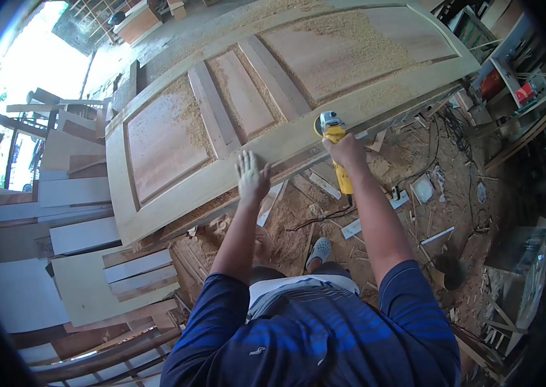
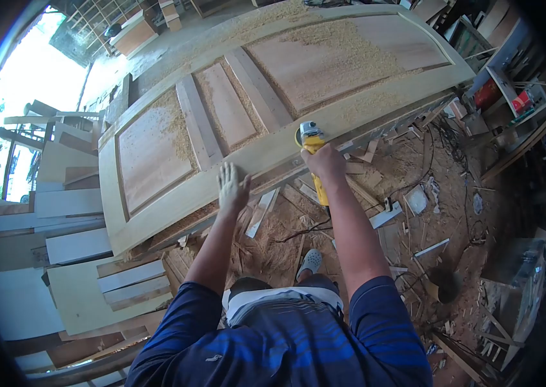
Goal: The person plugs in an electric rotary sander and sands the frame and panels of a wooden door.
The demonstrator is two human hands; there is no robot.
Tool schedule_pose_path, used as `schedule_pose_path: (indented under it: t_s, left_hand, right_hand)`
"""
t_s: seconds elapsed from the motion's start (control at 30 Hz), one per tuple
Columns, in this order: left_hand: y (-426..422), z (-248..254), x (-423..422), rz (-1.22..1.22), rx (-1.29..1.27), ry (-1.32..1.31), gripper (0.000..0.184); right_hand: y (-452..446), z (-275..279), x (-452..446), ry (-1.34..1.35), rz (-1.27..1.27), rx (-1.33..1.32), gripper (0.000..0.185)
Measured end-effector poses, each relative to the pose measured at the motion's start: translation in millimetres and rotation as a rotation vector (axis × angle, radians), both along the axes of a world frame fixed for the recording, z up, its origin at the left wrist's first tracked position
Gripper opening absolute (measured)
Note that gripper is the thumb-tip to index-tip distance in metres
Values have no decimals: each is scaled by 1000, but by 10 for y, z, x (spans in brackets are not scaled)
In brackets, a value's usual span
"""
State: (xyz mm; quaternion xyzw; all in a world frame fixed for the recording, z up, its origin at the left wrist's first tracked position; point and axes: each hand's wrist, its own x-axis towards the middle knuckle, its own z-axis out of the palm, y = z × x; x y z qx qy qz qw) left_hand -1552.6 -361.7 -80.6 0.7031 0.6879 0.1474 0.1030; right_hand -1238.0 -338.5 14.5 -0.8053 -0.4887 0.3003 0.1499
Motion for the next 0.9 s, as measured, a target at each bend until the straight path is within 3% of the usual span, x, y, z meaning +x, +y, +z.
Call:
schedule_pose_path:
  t_s: [0.27,0.4,0.63,0.77,0.9]
  left_hand:
    - [-304,153,-1359,284,-67,-91,84]
    - [-532,312,-1796,412,60,-220,84]
    - [-932,218,-2465,483,339,-255,85]
    - [-1063,76,-2729,480,319,-198,86]
    - [-1024,70,-2691,301,41,-132,88]
  right_hand:
    - [-281,73,-1165,52,189,-33,82]
    - [-434,202,-2087,58,279,-131,88]
    - [-673,184,-3631,74,521,-35,88]
    - [-662,199,-4054,105,549,-15,87]
    - [-582,286,-3901,94,492,-45,88]
